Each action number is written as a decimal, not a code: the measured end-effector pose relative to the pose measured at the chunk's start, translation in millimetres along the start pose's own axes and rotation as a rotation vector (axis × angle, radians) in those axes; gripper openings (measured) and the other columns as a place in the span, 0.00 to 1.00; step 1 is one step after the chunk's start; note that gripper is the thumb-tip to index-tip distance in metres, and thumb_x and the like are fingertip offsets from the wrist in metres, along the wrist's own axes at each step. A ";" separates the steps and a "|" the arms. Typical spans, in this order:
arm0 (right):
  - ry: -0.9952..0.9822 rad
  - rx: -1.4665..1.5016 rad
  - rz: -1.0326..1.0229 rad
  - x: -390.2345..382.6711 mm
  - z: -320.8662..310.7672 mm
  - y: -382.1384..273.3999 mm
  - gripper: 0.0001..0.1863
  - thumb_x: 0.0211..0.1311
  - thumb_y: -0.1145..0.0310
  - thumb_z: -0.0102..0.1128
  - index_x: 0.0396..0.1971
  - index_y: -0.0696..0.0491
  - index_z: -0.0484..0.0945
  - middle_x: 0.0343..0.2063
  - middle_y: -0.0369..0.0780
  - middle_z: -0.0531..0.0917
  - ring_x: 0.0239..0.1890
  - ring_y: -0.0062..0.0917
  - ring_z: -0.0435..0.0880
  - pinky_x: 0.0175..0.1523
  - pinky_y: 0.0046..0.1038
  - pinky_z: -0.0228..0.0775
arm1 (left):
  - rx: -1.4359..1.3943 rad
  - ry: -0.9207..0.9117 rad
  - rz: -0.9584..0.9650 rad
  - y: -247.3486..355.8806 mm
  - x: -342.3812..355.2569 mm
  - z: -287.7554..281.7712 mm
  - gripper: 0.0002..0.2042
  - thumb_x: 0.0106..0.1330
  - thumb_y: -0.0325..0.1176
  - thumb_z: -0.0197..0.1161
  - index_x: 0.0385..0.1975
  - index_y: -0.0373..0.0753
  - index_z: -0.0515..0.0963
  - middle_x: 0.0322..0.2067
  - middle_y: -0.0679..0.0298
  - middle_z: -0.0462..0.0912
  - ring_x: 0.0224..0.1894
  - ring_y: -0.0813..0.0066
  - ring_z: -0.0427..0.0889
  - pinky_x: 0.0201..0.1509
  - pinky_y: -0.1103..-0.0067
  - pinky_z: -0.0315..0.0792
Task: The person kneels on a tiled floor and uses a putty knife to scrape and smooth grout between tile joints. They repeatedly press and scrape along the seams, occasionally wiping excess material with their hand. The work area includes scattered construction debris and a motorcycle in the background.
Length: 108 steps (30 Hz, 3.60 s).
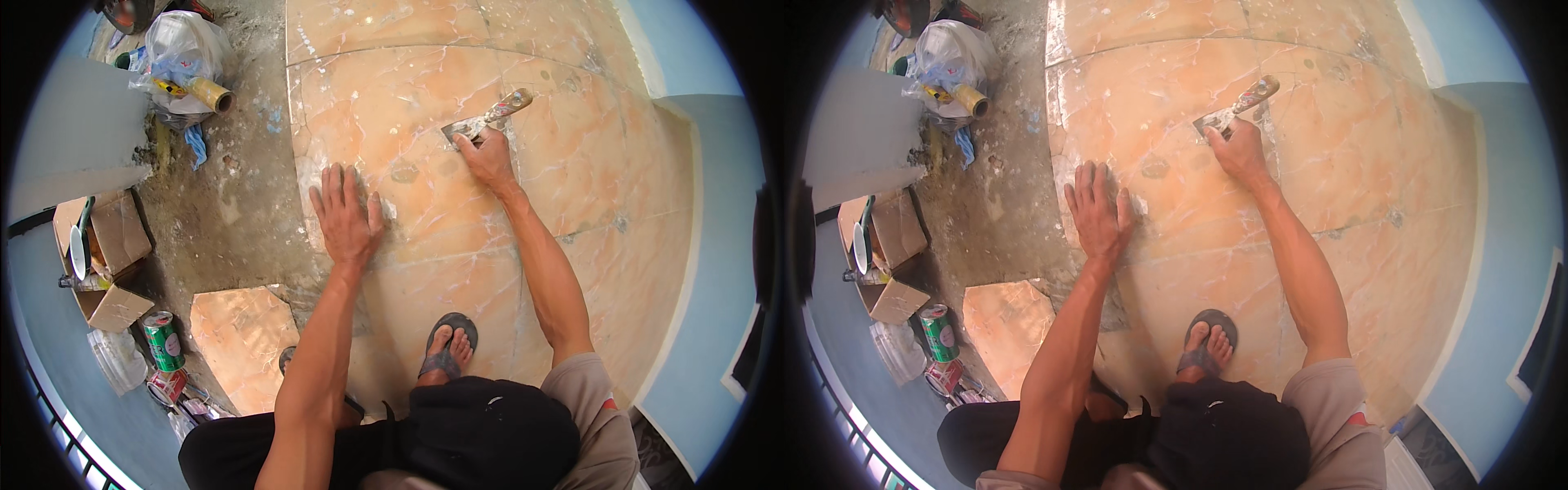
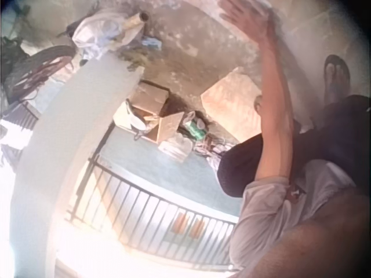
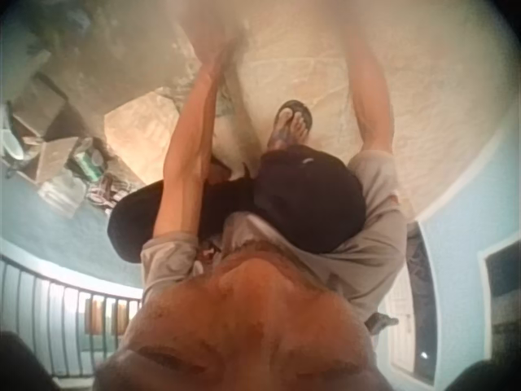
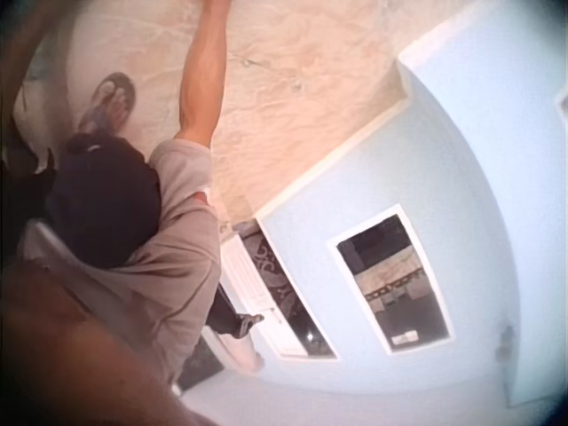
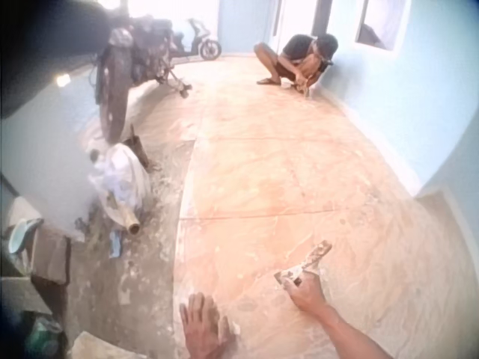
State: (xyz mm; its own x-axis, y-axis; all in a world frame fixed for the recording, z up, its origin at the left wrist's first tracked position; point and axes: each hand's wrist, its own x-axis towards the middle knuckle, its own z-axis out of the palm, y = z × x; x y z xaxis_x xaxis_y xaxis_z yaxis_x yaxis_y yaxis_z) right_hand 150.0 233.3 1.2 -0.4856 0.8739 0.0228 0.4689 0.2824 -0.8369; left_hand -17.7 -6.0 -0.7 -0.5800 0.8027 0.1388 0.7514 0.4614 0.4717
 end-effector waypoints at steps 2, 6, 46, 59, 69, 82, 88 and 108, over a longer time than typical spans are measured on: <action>0.003 -0.086 0.052 2.8 -6.2 2.9 0.12 0.64 0.65 0.71 0.32 0.61 0.87 0.24 0.47 0.88 0.26 0.32 0.88 0.34 0.34 0.77 | -0.002 0.009 0.005 1.5 -0.3 0.6 0.33 0.68 0.40 0.62 0.72 0.34 0.66 0.75 0.48 0.64 0.80 0.49 0.56 0.84 0.49 0.42; 0.093 -0.026 0.123 -8.6 -2.9 -8.4 0.14 0.64 0.65 0.71 0.29 0.62 0.85 0.22 0.46 0.88 0.26 0.32 0.88 0.35 0.34 0.77 | 0.000 -0.006 -0.009 1.6 -0.6 -2.6 0.33 0.68 0.39 0.62 0.72 0.34 0.66 0.74 0.48 0.64 0.80 0.49 0.56 0.84 0.48 0.42; 0.304 -0.038 0.179 -1.6 10.3 -6.3 0.14 0.65 0.66 0.72 0.31 0.64 0.85 0.24 0.38 0.86 0.26 0.18 0.80 0.34 0.29 0.73 | -0.035 0.024 -0.013 2.9 0.1 -1.1 0.31 0.69 0.39 0.61 0.71 0.35 0.67 0.73 0.50 0.65 0.79 0.50 0.57 0.84 0.51 0.43; 0.181 -0.065 0.112 3.0 45.0 -22.1 0.13 0.63 0.67 0.71 0.36 0.63 0.87 0.29 0.50 0.90 0.33 0.38 0.92 0.42 0.37 0.80 | -0.027 0.029 -0.012 -0.5 -1.2 -0.8 0.31 0.69 0.40 0.61 0.72 0.36 0.67 0.73 0.49 0.65 0.79 0.49 0.57 0.84 0.50 0.43; 0.199 -0.063 0.116 31.4 40.3 -17.1 0.13 0.63 0.66 0.70 0.32 0.64 0.86 0.27 0.50 0.90 0.29 0.40 0.91 0.39 0.38 0.80 | -0.034 0.038 -0.004 2.9 -0.7 -2.0 0.31 0.70 0.39 0.60 0.71 0.35 0.67 0.73 0.49 0.65 0.79 0.49 0.58 0.84 0.50 0.43; 0.126 -0.100 -0.023 38.8 49.3 -23.4 0.15 0.62 0.64 0.71 0.31 0.63 0.86 0.28 0.51 0.89 0.31 0.45 0.91 0.41 0.41 0.81 | -0.018 0.034 -0.003 2.1 -0.3 -0.9 0.31 0.70 0.40 0.60 0.72 0.36 0.67 0.73 0.49 0.65 0.79 0.49 0.58 0.84 0.50 0.43; 0.112 -0.052 0.013 31.8 43.9 -26.5 0.13 0.63 0.65 0.70 0.35 0.62 0.86 0.28 0.50 0.90 0.32 0.43 0.91 0.41 0.40 0.81 | -0.014 0.030 -0.007 0.9 -0.8 -1.2 0.31 0.70 0.41 0.60 0.72 0.36 0.67 0.73 0.48 0.65 0.79 0.49 0.57 0.84 0.51 0.43; 0.094 -0.036 0.095 18.8 31.0 -22.5 0.12 0.65 0.66 0.70 0.35 0.62 0.86 0.27 0.48 0.90 0.30 0.34 0.90 0.39 0.36 0.79 | -0.038 0.037 -0.008 1.8 0.4 -0.5 0.30 0.70 0.41 0.61 0.71 0.35 0.68 0.73 0.48 0.65 0.79 0.49 0.58 0.84 0.50 0.43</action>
State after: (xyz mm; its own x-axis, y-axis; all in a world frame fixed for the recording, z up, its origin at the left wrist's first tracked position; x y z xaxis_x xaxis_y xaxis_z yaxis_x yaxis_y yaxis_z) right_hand 107.4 231.1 3.5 -0.3669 0.9302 -0.0032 0.5367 0.2089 -0.8175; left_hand -16.7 -5.0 0.6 -0.5977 0.7842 0.1669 0.7347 0.4525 0.5054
